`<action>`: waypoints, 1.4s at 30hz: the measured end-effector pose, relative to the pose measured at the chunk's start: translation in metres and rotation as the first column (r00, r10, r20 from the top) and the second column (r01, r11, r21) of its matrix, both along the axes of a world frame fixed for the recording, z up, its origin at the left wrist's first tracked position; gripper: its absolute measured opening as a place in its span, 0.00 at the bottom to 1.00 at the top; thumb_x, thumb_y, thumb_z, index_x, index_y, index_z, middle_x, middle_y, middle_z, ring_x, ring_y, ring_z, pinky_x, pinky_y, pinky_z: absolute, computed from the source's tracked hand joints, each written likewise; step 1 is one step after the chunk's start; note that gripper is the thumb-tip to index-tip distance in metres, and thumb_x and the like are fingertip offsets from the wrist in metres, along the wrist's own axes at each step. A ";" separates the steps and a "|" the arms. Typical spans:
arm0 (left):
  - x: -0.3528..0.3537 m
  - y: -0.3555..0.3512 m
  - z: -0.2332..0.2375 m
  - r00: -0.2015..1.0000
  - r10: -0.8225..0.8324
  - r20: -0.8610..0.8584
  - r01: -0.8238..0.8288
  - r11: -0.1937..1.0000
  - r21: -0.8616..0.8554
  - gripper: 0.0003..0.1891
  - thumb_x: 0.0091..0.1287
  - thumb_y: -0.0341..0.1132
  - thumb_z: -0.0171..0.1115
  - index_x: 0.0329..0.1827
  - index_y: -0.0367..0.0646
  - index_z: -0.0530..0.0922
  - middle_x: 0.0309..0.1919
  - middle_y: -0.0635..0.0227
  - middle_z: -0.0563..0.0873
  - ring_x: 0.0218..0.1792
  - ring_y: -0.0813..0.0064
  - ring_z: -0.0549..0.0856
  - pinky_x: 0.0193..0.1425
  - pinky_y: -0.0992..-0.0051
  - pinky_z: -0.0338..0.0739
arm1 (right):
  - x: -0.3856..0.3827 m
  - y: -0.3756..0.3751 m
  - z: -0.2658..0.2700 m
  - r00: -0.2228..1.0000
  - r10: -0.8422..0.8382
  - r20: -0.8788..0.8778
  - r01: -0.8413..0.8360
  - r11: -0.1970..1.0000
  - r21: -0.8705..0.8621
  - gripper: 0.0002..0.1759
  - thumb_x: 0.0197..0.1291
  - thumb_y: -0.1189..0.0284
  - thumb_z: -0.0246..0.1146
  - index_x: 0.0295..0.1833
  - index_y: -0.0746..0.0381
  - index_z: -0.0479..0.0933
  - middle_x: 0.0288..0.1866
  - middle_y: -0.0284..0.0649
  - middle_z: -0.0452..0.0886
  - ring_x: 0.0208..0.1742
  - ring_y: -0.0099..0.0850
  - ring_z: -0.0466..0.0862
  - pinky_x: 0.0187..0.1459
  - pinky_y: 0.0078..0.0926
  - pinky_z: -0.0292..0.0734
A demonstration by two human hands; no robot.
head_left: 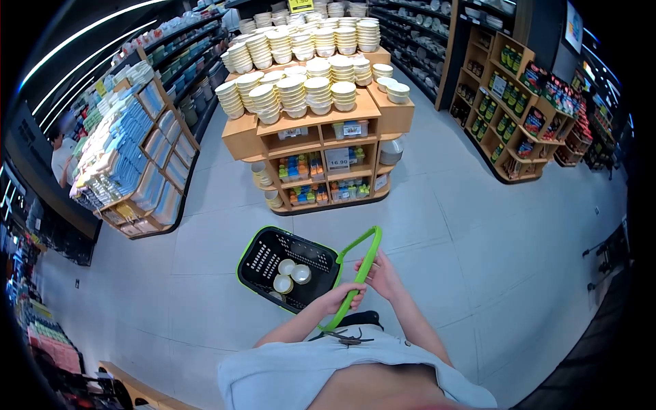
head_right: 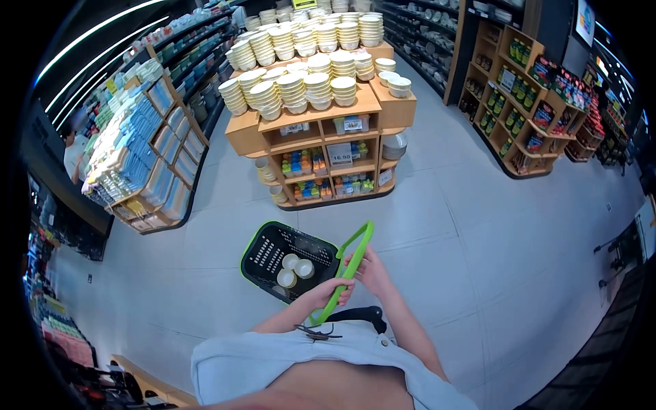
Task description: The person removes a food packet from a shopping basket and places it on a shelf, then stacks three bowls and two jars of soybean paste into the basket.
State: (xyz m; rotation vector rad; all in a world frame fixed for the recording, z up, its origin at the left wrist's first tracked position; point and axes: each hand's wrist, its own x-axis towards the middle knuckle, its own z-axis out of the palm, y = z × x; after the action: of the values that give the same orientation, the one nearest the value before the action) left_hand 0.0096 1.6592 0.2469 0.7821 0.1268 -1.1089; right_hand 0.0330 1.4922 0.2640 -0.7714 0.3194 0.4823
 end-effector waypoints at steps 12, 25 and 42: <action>0.071 -0.105 0.004 0.919 0.279 0.279 -0.358 0.886 0.294 0.18 0.66 0.51 0.58 0.33 0.46 0.70 0.17 0.79 0.69 0.16 0.87 0.67 0.19 0.83 0.61 | 0.157 -0.063 -0.068 0.898 0.408 -0.163 -0.258 0.790 0.556 0.33 0.65 0.42 0.42 0.44 0.64 0.71 0.20 0.35 0.61 0.24 0.30 0.62 0.29 0.27 0.61; 0.060 -0.304 -0.022 0.828 0.153 0.540 -0.558 0.120 0.821 0.17 0.61 0.44 0.60 0.42 0.38 0.77 0.34 0.49 0.82 0.34 0.49 0.80 0.39 0.59 0.73 | 0.232 -0.207 -0.123 0.602 0.480 -0.639 -0.434 0.868 0.243 0.14 0.60 0.61 0.45 0.30 0.59 0.67 0.16 0.32 0.56 0.19 0.28 0.56 0.27 0.28 0.56; 0.093 -0.565 -0.048 0.848 -0.011 0.531 -0.396 -0.679 0.618 0.23 0.59 0.35 0.60 0.58 0.46 0.70 0.48 0.60 0.79 0.54 0.62 0.76 0.62 0.55 0.65 | 0.274 -0.364 -0.102 0.666 0.528 -0.527 -0.617 0.787 0.008 0.18 0.65 0.59 0.39 0.28 0.58 0.63 0.17 0.34 0.61 0.19 0.30 0.63 0.28 0.30 0.64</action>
State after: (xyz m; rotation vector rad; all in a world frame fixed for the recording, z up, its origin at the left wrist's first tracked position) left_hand 0.1025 1.0938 0.1990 2.5433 1.3928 0.2688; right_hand 0.3074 1.1286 0.1619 -0.9077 0.6175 1.2967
